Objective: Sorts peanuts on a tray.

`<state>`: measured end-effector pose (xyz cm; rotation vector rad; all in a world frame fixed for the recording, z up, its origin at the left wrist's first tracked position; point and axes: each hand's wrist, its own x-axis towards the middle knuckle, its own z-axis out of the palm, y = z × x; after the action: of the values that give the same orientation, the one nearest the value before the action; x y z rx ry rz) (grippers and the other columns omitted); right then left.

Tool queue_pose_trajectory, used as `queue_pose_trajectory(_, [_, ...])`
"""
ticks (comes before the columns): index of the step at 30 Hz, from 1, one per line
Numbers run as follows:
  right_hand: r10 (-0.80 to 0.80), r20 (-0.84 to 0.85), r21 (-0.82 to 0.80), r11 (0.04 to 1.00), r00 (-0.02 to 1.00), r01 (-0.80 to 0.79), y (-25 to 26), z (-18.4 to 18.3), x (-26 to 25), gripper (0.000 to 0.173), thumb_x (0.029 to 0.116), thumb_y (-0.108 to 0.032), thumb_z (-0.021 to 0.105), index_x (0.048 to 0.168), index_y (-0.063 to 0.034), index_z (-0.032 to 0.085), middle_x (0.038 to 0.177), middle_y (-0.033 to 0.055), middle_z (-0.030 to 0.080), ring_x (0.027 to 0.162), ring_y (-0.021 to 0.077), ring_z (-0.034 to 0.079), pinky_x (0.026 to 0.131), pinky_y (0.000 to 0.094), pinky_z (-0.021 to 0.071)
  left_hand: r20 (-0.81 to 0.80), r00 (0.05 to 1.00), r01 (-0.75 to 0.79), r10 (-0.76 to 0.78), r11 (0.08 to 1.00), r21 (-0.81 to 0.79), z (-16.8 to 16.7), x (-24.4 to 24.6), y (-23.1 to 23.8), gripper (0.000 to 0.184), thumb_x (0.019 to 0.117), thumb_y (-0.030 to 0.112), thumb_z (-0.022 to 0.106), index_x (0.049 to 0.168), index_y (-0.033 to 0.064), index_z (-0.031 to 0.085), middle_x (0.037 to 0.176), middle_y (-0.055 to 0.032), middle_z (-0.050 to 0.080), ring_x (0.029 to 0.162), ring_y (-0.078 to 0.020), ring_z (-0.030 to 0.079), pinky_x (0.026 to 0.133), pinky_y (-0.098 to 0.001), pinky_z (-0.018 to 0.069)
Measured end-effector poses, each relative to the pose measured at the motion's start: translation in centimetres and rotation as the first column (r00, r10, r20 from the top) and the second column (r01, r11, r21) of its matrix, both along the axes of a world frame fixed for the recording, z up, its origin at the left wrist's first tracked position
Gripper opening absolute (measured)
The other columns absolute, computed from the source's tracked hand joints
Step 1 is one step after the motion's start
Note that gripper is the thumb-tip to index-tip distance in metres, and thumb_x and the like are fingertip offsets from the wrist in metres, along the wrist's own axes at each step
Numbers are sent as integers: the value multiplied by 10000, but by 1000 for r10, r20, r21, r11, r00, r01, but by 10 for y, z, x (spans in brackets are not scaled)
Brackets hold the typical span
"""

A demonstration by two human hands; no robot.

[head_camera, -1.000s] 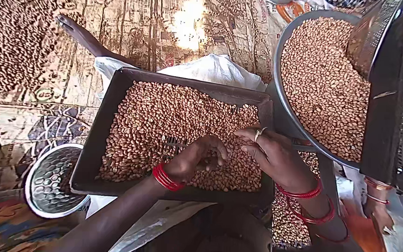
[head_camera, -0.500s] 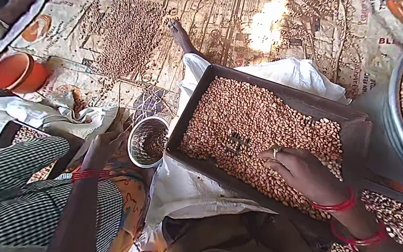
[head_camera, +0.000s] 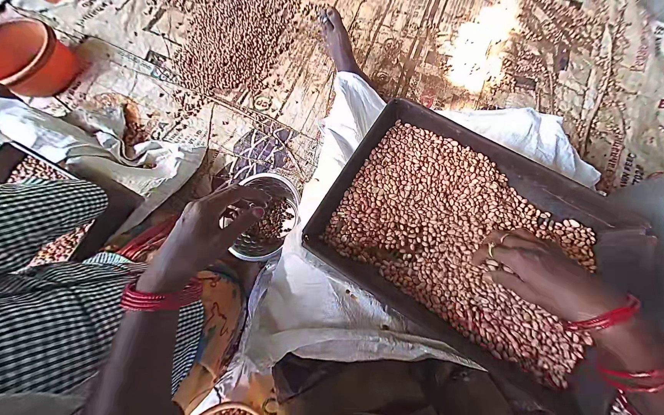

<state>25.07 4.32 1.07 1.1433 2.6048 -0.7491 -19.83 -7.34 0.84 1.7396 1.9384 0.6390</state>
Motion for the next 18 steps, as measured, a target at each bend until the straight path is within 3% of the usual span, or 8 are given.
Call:
queue_pose_trajectory(3, [109, -333, 260, 965, 936, -20, -6, -6, -36, 135, 862, -55, 707, 956, -91, 798, 1019, 132, 744, 979, 385, 696, 806, 545, 560, -23, 973, 230, -230, 961, 153, 4, 34, 12, 270, 927, 247, 587, 1068, 62, 724, 958, 8, 690, 792, -11, 616, 714, -203, 530])
queue_pose_trajectory(4, [182, -445, 267, 962, 877, -64, -11, -16, -64, 143, 888, -89, 683, 966, -118, 800, 1048, 94, 744, 992, 325, 704, 829, 484, 578, -33, 960, 277, -276, 942, 190, 7, 45, 16, 260, 927, 247, 597, 1047, 61, 733, 908, 21, 675, 749, 16, 592, 682, -162, 508])
queue_pose_trajectory(6, [284, -575, 243, 955, 767, -171, -22, -40, -116, 173, 912, -79, 673, 1008, -138, 805, 1129, 98, 735, 1111, 320, 675, 928, 487, 548, -47, 944, 328, -326, 917, 225, 16, 64, 22, 257, 948, 259, 601, 1044, 66, 741, 877, 39, 665, 706, 47, 558, 639, -117, 477])
queue_pose_trajectory(9, [261, -440, 104, 965, 859, -240, -30, -55, -139, 360, 898, 55, 622, 1186, -113, 759, 1275, 184, 680, 1295, 402, 571, 1055, 582, 444, -87, 927, 374, -364, 892, 253, 25, 76, 23, 266, 964, 268, 583, 1050, 75, 745, 838, 52, 631, 682, 59, 523, 604, -92, 437])
queue_pose_trajectory(11, [189, -299, -20, 979, 935, -204, -19, -46, -111, 360, 906, 6, 672, 1242, -108, 733, 1317, 210, 645, 1319, 430, 533, 1086, 603, 406, -89, 924, 383, -373, 888, 253, 26, 71, 20, 280, 976, 284, 579, 1039, 68, 746, 815, 61, 623, 662, 78, 490, 591, -78, 410])
queue_pose_trajectory(13, [70, -304, -54, 994, 950, -90, -4, -38, -59, 331, 872, -13, 724, 1189, -106, 753, 1275, 191, 664, 1247, 431, 576, 1031, 612, 450, -41, 924, 379, -381, 895, 233, 21, 66, 18, 279, 982, 297, 587, 1017, 65, 738, 813, 76, 626, 644, 105, 465, 576, -58, 392])
queue_pose_trajectory(15, [-44, -345, 27, 998, 938, 57, 6, -34, -15, 274, 850, -16, 717, 1112, -81, 763, 1194, 170, 685, 1127, 417, 626, 924, 613, 501, 20, 915, 389, -402, 895, 221, 12, 69, 19, 248, 967, 258, 597, 1004, 59, 739, 842, 70, 645, 676, 116, 510, 616, -49, 438])
queue_pose_trajectory(18, [-99, -353, 108, 984, 930, 145, -5, -29, -13, 177, 896, -49, 671, 1044, -61, 768, 1097, 171, 724, 1039, 402, 686, 855, 592, 545, 17, 861, 494, -508, 845, 203, -9, 91, 31, 171, 937, 133, 575, 954, 71, 734, 869, 15, 682, 773, 15, 623, 712, -134, 523])
